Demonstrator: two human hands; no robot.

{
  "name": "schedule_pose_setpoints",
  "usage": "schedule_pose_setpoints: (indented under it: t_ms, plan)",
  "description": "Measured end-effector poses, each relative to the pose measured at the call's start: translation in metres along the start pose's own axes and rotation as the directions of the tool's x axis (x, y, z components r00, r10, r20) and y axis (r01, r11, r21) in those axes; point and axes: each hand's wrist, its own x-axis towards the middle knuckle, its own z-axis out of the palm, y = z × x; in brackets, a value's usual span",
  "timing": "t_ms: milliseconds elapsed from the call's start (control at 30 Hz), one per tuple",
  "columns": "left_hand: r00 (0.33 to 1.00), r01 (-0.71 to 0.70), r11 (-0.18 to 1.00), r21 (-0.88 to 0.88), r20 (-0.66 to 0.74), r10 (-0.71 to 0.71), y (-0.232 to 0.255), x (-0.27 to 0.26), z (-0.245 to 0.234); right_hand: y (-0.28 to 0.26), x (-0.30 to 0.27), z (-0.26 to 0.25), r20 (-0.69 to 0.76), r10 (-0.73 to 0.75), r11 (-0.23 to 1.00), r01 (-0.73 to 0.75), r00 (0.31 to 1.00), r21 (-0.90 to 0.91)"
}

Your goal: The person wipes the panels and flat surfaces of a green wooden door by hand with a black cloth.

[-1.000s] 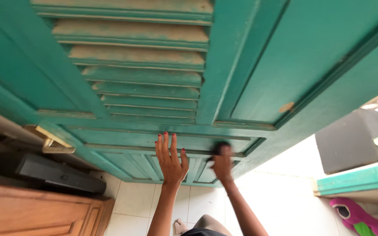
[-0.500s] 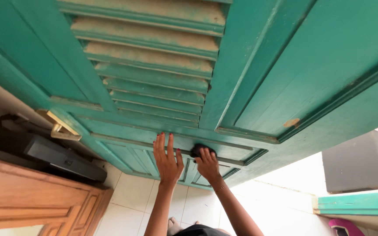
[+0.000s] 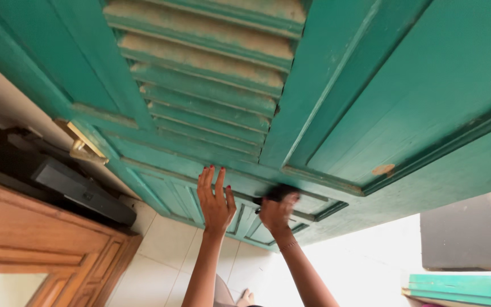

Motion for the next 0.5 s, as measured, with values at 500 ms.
schedule_pose_setpoints:
  t_ms: [500]
  plan:
    - [0.990,-0.093,0.995,-0.038,0.106,0.096,-0.047,0.011,-0.024,-0.055,0.010,0.039,0.013,0.049,0.998,-0.049,0.999,0.041]
